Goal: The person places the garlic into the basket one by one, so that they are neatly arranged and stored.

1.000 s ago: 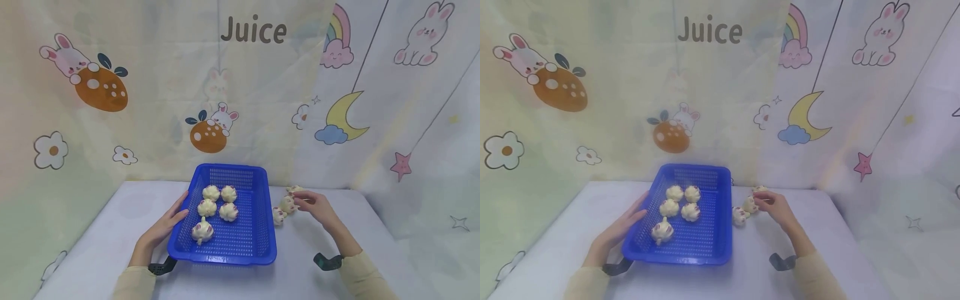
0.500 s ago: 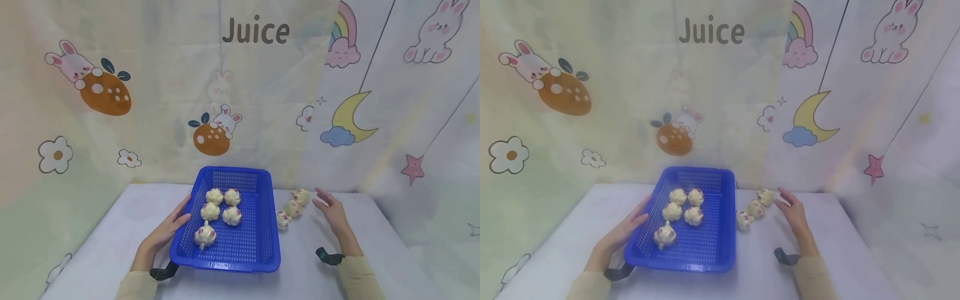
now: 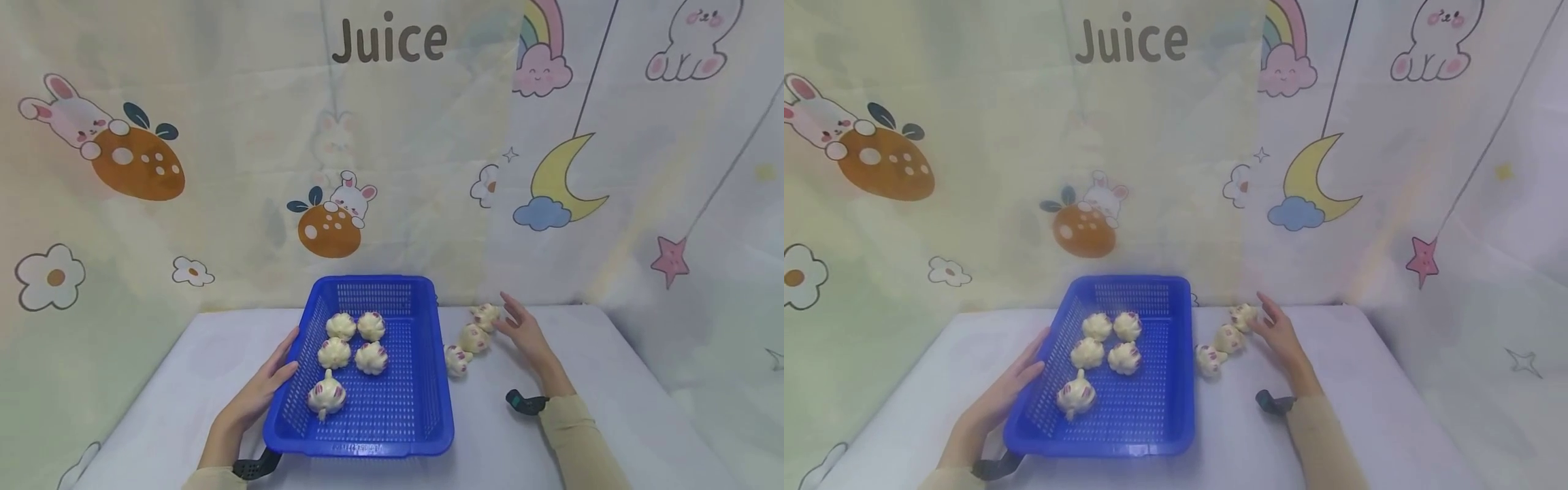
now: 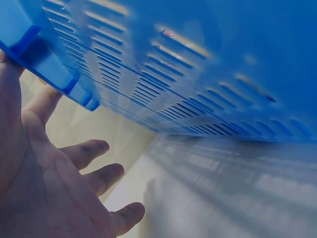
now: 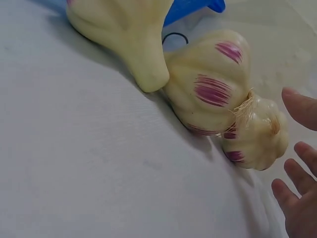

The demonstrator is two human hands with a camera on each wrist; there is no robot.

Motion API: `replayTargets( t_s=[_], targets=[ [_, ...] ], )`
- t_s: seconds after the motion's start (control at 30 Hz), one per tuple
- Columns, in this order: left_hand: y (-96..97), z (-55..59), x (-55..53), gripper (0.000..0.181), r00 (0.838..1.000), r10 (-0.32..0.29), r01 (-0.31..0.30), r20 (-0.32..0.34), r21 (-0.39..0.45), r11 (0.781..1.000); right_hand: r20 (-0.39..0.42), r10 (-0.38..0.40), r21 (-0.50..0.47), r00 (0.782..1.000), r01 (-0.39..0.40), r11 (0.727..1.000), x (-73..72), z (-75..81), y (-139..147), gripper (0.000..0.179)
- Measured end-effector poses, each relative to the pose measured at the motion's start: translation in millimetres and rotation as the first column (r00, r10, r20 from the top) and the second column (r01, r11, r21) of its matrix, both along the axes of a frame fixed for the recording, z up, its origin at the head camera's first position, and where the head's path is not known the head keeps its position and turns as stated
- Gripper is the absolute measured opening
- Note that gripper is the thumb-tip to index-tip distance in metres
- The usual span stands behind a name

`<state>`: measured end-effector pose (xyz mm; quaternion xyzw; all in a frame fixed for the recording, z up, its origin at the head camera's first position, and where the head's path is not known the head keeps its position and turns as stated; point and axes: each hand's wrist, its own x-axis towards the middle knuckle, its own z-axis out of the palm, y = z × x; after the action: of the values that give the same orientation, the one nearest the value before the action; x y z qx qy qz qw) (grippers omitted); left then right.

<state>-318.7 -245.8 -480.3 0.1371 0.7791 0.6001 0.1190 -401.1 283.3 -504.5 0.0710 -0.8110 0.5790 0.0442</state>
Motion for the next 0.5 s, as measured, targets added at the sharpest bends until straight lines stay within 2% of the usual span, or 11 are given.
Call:
replayTargets(
  t_s=[0.23,0.5],
  targets=[
    [2.2,0.6,1.0,0.058,1.0,-0.027,0.026,0.008,0.014,1.0,0.015,0.003,0.063,1.0,-0.004,0.998,-3.1,-7.2,1.5,0.072],
    [-0.7,-1.6,0.4,0.058,1.0,0.003,-0.003,-0.018,-0.006,1.0,0.054,-0.053,0.098,0.997,0.047,0.994,-4.1,-12.1,-2.0,0.07]
  ],
)
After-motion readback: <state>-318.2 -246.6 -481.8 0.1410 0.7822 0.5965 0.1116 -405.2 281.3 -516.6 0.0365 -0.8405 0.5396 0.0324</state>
